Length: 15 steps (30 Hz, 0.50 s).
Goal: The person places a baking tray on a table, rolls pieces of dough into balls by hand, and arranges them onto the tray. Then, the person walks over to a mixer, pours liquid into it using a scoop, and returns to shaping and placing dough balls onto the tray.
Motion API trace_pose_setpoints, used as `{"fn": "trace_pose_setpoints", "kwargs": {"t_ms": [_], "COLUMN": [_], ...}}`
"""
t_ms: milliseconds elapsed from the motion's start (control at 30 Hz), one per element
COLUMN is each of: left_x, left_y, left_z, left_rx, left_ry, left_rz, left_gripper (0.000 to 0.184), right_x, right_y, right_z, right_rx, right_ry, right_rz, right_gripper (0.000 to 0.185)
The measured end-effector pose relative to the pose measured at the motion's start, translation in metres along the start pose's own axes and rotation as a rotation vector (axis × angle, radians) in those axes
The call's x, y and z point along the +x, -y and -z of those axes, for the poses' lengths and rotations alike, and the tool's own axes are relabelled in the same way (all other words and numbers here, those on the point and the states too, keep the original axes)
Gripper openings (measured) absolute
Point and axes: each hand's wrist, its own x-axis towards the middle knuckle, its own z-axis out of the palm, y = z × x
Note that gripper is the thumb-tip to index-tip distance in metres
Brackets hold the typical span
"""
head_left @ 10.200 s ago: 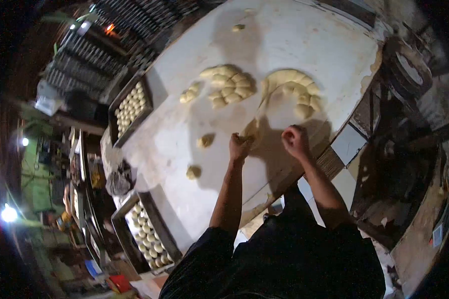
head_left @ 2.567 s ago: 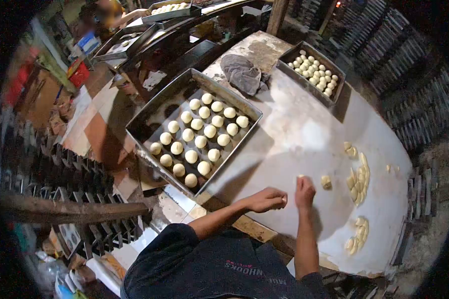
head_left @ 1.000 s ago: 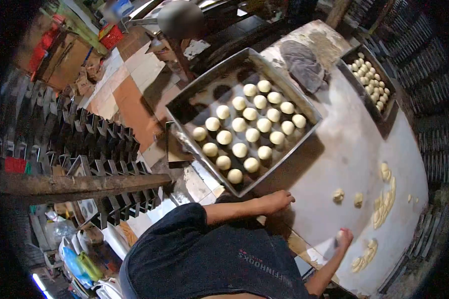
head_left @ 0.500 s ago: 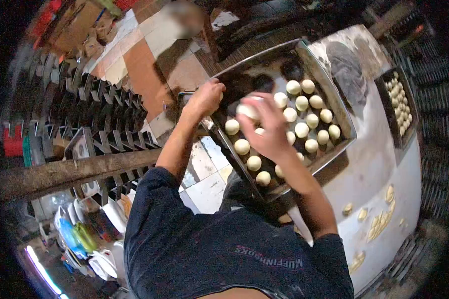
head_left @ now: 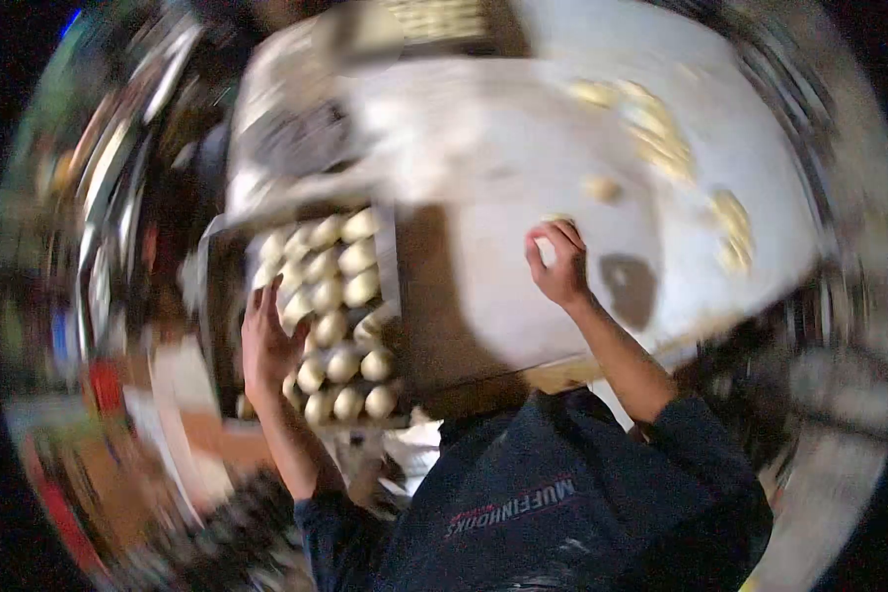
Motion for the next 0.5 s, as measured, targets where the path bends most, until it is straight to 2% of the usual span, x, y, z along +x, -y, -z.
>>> {"fn": "trace_pose_setpoints", "kwargs": {"t_ms": [33,67,133,167,200,233,267,300,333,400,433,500], "left_x": [0.026,0.056,0.115,0.124,0.122,0.122,0.127,0.132,0.137,0.146,0.155,0.172], "left_y": [-0.063,-0.101,-0.203,-0.269,-0.348,-0.409,-0.461,-0.506,-0.549,-0.625,-0.66,-0.709], "left_z": [-0.004,-0.038,-0.09,-0.101,-0.116,-0.139,-0.169,-0.21,-0.255,-0.323,-0.347,-0.401], "left_rx": [-0.029,-0.034,0.041,-0.109,-0.246,-0.306,-0.361,-0.407,-0.453,-0.608,-0.62,-0.608], "left_ry": [0.052,-0.026,0.024,0.164,0.306,0.444,0.578,0.583,0.599,0.801,0.753,0.71], "left_rz": [-0.107,-0.351,-0.944,-0.936,-0.91,-0.945,-0.969,-1.075,-1.172,-0.93,-0.957,-0.992], "left_gripper": [0.064,0.064,0.066,0.065,0.063,0.06,0.056,0.052,0.048,0.042,0.036,0.03], "right_x": [-0.006,-0.015,-0.043,-0.063,-0.085,-0.117,-0.152,-0.178,-0.18,-0.173,-0.17,-0.157], "right_y": [-0.023,-0.052,-0.107,-0.129,-0.164,-0.196,-0.231,-0.251,-0.255,-0.245,-0.244,-0.24], "right_z": [0.034,0.063,0.112,0.126,0.143,0.165,0.181,0.187,0.198,0.242,0.25,0.249], "right_rx": [-0.034,-0.052,-0.041,-0.115,-0.177,-0.085,0.235,0.59,0.611,-0.319,-0.307,-0.238], "right_ry": [-0.067,-0.168,-0.221,-0.24,-0.328,-0.245,-0.34,-0.425,-0.457,-0.282,-0.283,-0.434], "right_rz": [-0.116,-0.177,-0.358,-0.43,-0.365,-0.481,-0.781,-1.074,-1.085,-0.583,-0.596,-0.453], "right_gripper": [0.006,0.005,0.006,0.008,0.007,0.007,0.007,0.007,0.007,0.008,0.008,0.008]}}
